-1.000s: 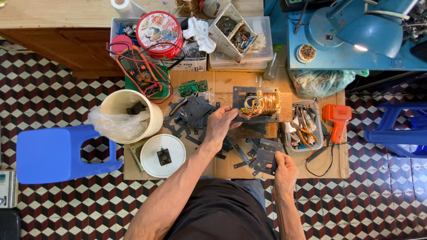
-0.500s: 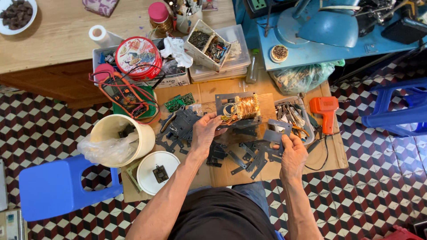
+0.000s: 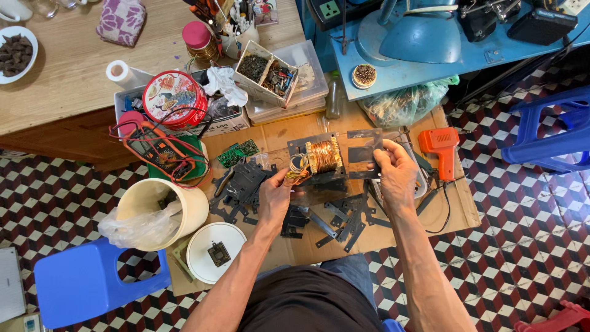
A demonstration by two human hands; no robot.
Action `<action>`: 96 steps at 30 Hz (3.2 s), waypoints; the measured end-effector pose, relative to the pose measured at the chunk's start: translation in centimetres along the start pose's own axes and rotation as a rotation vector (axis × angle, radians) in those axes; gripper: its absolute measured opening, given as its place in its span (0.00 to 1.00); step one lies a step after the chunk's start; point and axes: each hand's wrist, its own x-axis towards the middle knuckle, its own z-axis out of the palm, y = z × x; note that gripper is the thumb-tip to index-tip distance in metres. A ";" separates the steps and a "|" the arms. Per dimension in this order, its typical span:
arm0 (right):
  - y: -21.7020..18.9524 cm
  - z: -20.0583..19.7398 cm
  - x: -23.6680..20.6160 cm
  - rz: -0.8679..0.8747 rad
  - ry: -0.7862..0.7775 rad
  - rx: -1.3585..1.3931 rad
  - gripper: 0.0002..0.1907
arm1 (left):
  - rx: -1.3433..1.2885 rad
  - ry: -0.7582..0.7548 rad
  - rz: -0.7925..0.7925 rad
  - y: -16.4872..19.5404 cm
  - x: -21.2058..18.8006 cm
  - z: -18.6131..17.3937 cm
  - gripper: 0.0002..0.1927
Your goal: The person assembles a transformer at a workbench, fitting black metal mounting brackets and frame plates around a copper-wound coil. They pick up metal pieces one at a time, align them against the coil assembly, and press them into place, setting finished pieces aside on the bench.
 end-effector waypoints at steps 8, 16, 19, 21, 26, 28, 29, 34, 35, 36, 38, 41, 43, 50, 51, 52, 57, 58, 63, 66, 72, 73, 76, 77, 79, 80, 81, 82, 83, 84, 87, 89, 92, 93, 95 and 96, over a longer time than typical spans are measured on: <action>1.7 1.8 3.0 0.095 -0.111 0.055 0.13 | 0.649 0.086 0.143 1.0 0.1 1.7 0.11; 2.0 2.2 3.3 0.068 -0.142 0.083 0.13 | 0.445 0.082 0.336 1.2 -0.4 2.3 0.14; 1.9 2.4 3.3 0.058 -0.128 0.065 0.13 | 0.471 0.094 0.406 0.6 -0.3 2.0 0.16; 1.8 2.6 3.2 0.043 -0.142 0.058 0.13 | 0.472 0.096 0.409 0.1 -0.1 1.9 0.19; 1.3 2.9 2.7 0.028 -0.086 0.054 0.14 | 0.401 0.075 0.364 -0.8 0.2 2.0 0.17; 1.3 2.8 2.7 0.017 -0.079 0.038 0.14 | 0.324 0.059 0.344 -1.1 0.2 2.1 0.17; 1.4 2.8 2.8 0.026 -0.099 0.031 0.14 | 0.287 0.050 0.334 -1.2 0.2 2.1 0.18; 2.2 2.6 3.3 0.056 -0.136 -0.011 0.14 | 0.350 0.075 0.296 -1.0 0.3 2.3 0.17; 2.3 2.6 3.4 0.055 -0.128 0.020 0.14 | 0.359 0.077 0.261 -0.8 0.3 2.3 0.16; 2.4 2.5 3.5 0.055 -0.120 0.050 0.14 | 0.334 0.079 0.253 -0.8 0.3 2.3 0.17; 2.6 2.4 3.5 0.057 -0.118 0.054 0.14 | 0.285 0.075 0.234 -0.6 0.2 2.5 0.19; 2.8 2.3 3.5 0.052 -0.127 0.002 0.14 | 0.177 0.063 0.319 -0.6 0.0 2.9 0.17; 3.0 2.3 3.5 0.039 -0.128 0.007 0.14 | 0.232 0.107 0.285 -0.7 0.0 3.3 0.17; 4.1 1.9 3.5 0.104 -0.113 0.100 0.15 | 0.417 0.176 0.290 -1.2 -0.4 3.8 0.08; 4.3 1.9 3.5 0.090 -0.113 0.089 0.15 | 0.445 0.179 0.339 -1.4 -0.5 3.9 0.08; 4.5 1.9 3.6 0.078 -0.118 0.077 0.15 | 0.473 0.186 0.387 -1.6 -0.5 4.0 0.08; 5.1 1.6 4.1 0.154 -0.105 0.171 0.16 | 0.649 0.175 0.421 -2.8 -0.4 3.7 0.09; 5.3 1.6 4.1 0.152 -0.106 0.152 0.16 | 0.806 0.156 0.513 -3.0 -0.3 3.4 0.09; 5.9 0.9 4.0 0.143 -0.152 0.221 0.15 | 0.779 0.195 0.414 -4.9 0.2 3.0 0.11; 6.1 0.6 3.7 0.178 -0.151 0.269 0.16 | 0.776 0.253 0.320 -5.6 0.4 3.1 0.15; 5.0 1.8 2.2 0.050 -0.087 0.050 0.14 | 0.691 0.290 0.253 -5.2 -0.1 4.0 0.17; 4.5 1.8 1.9 0.001 -0.070 -0.046 0.14 | 0.671 0.286 0.217 -5.0 -0.3 4.2 0.17; 3.2 2.1 1.3 -0.190 -0.020 -0.336 0.15 | 0.519 0.241 0.177 -4.7 -0.4 4.7 0.17; 2.9 2.4 1.1 -0.165 -0.031 -0.404 0.14 | 0.450 0.221 0.175 -4.6 -0.4 4.7 0.17; 2.4 3.0 0.6 -0.122 -0.057 -0.547 0.14 | 0.400 0.246 0.139 -4.8 -0.1 4.8 0.17; 2.2 3.2 0.4 -0.202 -0.050 -0.537 0.14 | 0.371 0.261 0.121 -4.9 0.0 4.9 0.17; 2.2 3.3 0.2 -0.282 -0.047 -0.525 0.14 | 0.357 0.262 0.121 -5.1 0.2 4.9 0.17; 2.2 3.5 0.0 -0.362 -0.046 -0.512 0.14 | 0.342 0.264 0.122 -5.3 0.2 4.9 0.17; 2.2 3.6 -0.3 -0.344 -0.071 -0.510 0.16 | 0.327 0.269 0.122 -5.4 0.2 4.8 0.17; 2.3 3.7 -0.6 -0.328 -0.103 -0.510 0.18 | 0.295 0.237 0.079 -5.5 0.2 4.8 0.18; 2.8 4.7 -0.7 -0.338 -0.129 -0.557 0.21 | 0.237 0.204 0.020 -5.4 0.4 4.9 0.19; 3.1 5.4 -0.9 -0.294 -0.146 -0.498 0.21 | 0.259 0.146 0.029 -5.2 0.4 4.7 0.20; 2.8 5.8 -2.2 -0.119 -0.081 -0.467 0.22 | 0.229 0.076 0.146 -4.8 -0.9 2.4 0.23; 2.8 5.8 -3.2 -0.102 -0.038 -0.407 0.21 | 0.212 0.068 0.212 -4.9 -1.4 1.5 0.29; 2.8 5.2 -5.2 -0.083 0.030 -0.331 0.22 | 0.330 0.197 0.110 -5.3 -1.7 -2.3 0.32; 3.0 4.8 -6.4 -0.083 0.055 -0.403 0.22 | 0.388 0.255 0.056 -5.7 -1.5 -4.5 0.33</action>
